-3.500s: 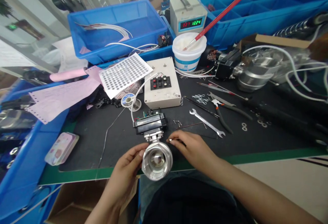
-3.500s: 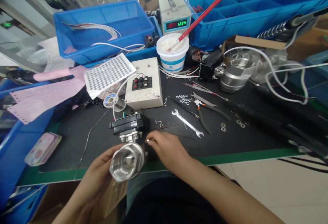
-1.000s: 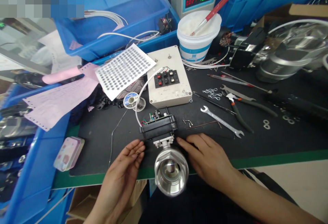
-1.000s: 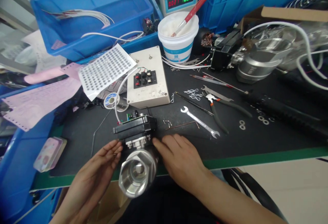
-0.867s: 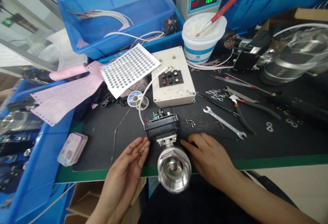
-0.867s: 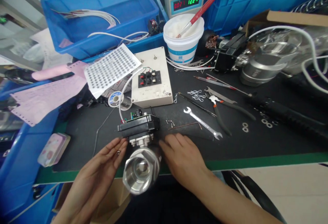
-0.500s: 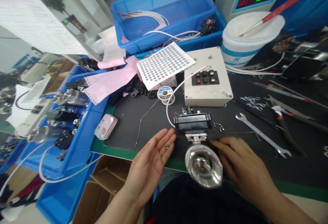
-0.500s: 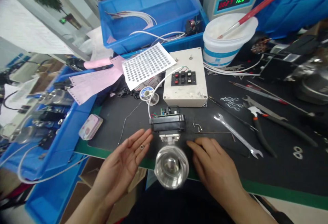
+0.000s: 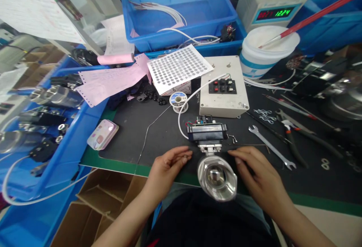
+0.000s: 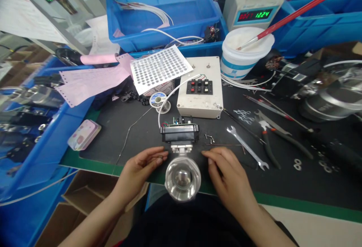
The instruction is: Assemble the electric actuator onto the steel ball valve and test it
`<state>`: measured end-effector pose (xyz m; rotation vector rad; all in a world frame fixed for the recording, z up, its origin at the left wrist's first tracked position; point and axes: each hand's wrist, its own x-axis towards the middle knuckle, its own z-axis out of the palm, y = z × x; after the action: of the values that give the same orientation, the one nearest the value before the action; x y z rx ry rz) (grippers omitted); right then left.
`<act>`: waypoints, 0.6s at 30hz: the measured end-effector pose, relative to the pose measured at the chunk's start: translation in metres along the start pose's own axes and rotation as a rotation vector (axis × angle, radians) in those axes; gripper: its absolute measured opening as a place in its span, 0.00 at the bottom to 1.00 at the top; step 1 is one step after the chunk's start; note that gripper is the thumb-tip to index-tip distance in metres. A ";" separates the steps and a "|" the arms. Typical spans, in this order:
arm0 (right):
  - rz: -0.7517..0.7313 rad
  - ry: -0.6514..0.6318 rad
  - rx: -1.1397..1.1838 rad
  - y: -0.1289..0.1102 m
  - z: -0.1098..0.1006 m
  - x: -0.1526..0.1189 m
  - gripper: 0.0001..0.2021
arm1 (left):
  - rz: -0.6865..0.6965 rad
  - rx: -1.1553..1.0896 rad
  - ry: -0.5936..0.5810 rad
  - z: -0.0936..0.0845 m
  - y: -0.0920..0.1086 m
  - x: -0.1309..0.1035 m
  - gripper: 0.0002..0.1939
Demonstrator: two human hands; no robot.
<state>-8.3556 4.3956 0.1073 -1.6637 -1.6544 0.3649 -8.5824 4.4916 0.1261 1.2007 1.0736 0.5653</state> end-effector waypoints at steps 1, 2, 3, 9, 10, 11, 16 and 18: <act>0.008 -0.008 0.013 0.000 0.001 0.001 0.09 | 0.062 0.099 -0.011 0.002 -0.002 0.002 0.11; 0.018 -0.019 0.027 0.000 0.002 0.001 0.09 | 0.139 0.207 -0.011 0.004 -0.004 0.004 0.10; 0.028 -0.032 0.044 0.000 0.003 0.002 0.09 | 0.227 0.316 0.000 0.007 -0.005 0.006 0.09; 0.048 -0.060 0.104 -0.001 0.008 0.004 0.09 | 0.662 0.667 0.084 0.022 -0.005 0.014 0.05; 0.049 -0.057 0.107 -0.001 0.009 0.005 0.09 | 0.689 0.676 0.098 0.024 -0.006 0.015 0.04; 0.050 -0.055 0.112 -0.001 0.009 0.005 0.09 | 0.704 0.676 0.115 0.026 -0.006 0.015 0.03; 0.042 -0.049 0.148 0.000 0.010 0.005 0.09 | 0.705 0.626 0.157 0.033 -0.008 0.017 0.02; 0.040 -0.052 0.165 0.000 0.011 0.005 0.09 | 0.685 0.618 0.167 0.034 -0.008 0.017 0.03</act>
<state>-8.3621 4.4041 0.1014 -1.5777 -1.5854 0.5536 -8.5464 4.4880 0.1119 2.1282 0.9911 0.9018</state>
